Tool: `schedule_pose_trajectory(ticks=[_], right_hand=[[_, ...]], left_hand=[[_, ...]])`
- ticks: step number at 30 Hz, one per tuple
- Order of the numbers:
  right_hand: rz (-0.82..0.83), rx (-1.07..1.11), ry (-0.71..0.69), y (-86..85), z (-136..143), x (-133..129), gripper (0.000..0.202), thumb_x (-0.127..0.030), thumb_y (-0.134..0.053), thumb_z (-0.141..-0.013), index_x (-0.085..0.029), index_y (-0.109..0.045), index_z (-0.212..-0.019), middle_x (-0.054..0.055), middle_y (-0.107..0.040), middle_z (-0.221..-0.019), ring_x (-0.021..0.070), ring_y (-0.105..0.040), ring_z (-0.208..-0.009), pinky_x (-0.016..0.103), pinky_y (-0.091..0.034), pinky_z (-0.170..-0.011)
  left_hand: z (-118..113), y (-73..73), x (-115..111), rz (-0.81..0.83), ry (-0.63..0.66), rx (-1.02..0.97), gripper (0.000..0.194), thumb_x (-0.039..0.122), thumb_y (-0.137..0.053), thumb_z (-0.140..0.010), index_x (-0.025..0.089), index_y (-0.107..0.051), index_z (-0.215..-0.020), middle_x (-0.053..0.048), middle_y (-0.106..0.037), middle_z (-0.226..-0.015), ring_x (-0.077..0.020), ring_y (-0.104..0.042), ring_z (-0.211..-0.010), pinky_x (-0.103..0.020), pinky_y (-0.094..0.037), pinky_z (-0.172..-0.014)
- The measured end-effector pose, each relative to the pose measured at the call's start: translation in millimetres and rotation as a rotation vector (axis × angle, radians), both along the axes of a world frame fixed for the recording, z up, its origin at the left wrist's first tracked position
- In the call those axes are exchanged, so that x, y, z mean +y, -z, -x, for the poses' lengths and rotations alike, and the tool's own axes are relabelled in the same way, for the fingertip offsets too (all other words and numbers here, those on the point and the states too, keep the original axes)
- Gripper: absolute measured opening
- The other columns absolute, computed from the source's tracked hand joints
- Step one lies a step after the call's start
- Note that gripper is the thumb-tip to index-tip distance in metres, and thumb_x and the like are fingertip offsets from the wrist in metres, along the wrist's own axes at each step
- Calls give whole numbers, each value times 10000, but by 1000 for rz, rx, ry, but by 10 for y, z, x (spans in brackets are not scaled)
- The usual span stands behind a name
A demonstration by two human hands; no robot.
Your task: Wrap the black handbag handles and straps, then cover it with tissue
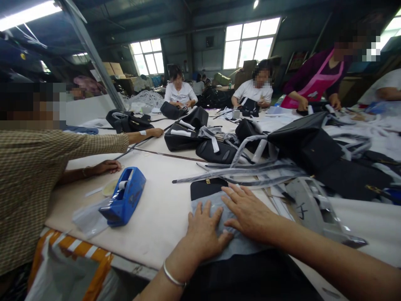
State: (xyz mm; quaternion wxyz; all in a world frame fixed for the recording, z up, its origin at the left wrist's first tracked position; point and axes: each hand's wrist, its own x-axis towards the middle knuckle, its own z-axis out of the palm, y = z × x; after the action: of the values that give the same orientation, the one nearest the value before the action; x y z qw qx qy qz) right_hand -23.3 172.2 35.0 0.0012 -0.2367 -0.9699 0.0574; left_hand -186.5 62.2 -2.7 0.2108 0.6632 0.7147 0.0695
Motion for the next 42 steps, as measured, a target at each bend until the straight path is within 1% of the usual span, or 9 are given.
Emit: schedule_pose_trajectory(ticks=[5, 11, 15, 19, 24, 28, 33, 37, 42], right_hand=[[230, -59, -89, 189, 89, -171, 823, -632, -563, -849, -180, -369, -1508, 202, -346, -1548, 411, -295, -1417, 588, -237, -1124], [207, -71, 3, 367, -92, -182, 886, -741, -525, -799, -230, -374, -1507, 219, -334, -1547, 493, -289, -1385, 684, -188, -1072], [203, -86, 0, 347, -69, -190, 866, -698, -554, -801, -234, -368, -1509, 236, -358, -1525, 513, -315, -1356, 710, -212, -1033], [222, -64, -5, 355, 0, -226, 734, -580, -587, -828, -246, -444, -1466, 209, -409, -1497, 481, -371, -1318, 719, -227, -1022], [277, -17, -43, 298, -95, -260, 794, -618, -599, -817, -182, -450, -1463, 225, -298, -1558, 461, -264, -1397, 685, -152, -1101], [368, -59, -191, 43, -317, -258, 887, -637, -651, -778, -93, -452, -1449, 250, -382, -1507, 403, -274, -1418, 555, -174, -1165], [314, -10, -347, -226, -383, -343, 493, -331, -666, -820, -175, -599, -1283, 138, -627, -1252, 299, -542, -1157, 486, -353, -1040], [92, -56, -438, -114, -281, -418, 129, -165, -556, -866, -146, -669, -927, 99, -677, -917, 252, -582, -870, 411, -450, -798], [-82, -35, -502, -6, -246, -398, 132, -89, -528, -872, -127, -654, -858, 97, -676, -855, 234, -574, -799, 372, -445, -733]], left_hand=[[-29, -111, -152, 48, 51, 33, 853, 752, -459, -794, 383, -226, -1527, -135, -193, -1620, -430, -110, -1475, -736, -106, -1094], [114, -204, -315, 75, 150, 35, 859, 802, -448, -771, 414, -253, -1512, -113, -143, -1634, -407, -67, -1485, -696, -41, -1129], [82, -474, -169, 58, 223, 94, 880, 827, -435, -755, 285, -444, -1448, -178, -394, -1524, -468, -235, -1430, -724, -43, -1116], [-127, -676, 125, -55, 270, 43, 677, 719, -359, -879, 246, -571, -1315, -119, -599, -1336, -405, -326, -1397, -687, -103, -1140], [-162, -316, 388, -68, 324, -66, 575, 541, -294, -978, 197, -474, -1401, -117, -510, -1444, -327, -369, -1388, -572, -249, -1150], [4, -15, 436, -4, 328, -144, 593, 498, -157, -1009, 214, -371, -1483, -79, -341, -1575, -271, -258, -1462, -546, -222, -1177], [39, -22, 471, 35, 302, -198, 624, 524, -92, -1004, 234, -407, -1458, -54, -375, -1559, -264, -291, -1449, -563, -253, -1161], [-6, -64, 486, 4, 286, -173, 623, 530, -102, -1003, 231, -426, -1442, -70, -423, -1530, -251, -343, -1423, -525, -298, -1150], [-39, -58, 443, -69, 316, -56, 567, 498, -203, -1006, 215, -428, -1442, -108, -432, -1515, -301, -348, -1410, -549, -319, -1127]])
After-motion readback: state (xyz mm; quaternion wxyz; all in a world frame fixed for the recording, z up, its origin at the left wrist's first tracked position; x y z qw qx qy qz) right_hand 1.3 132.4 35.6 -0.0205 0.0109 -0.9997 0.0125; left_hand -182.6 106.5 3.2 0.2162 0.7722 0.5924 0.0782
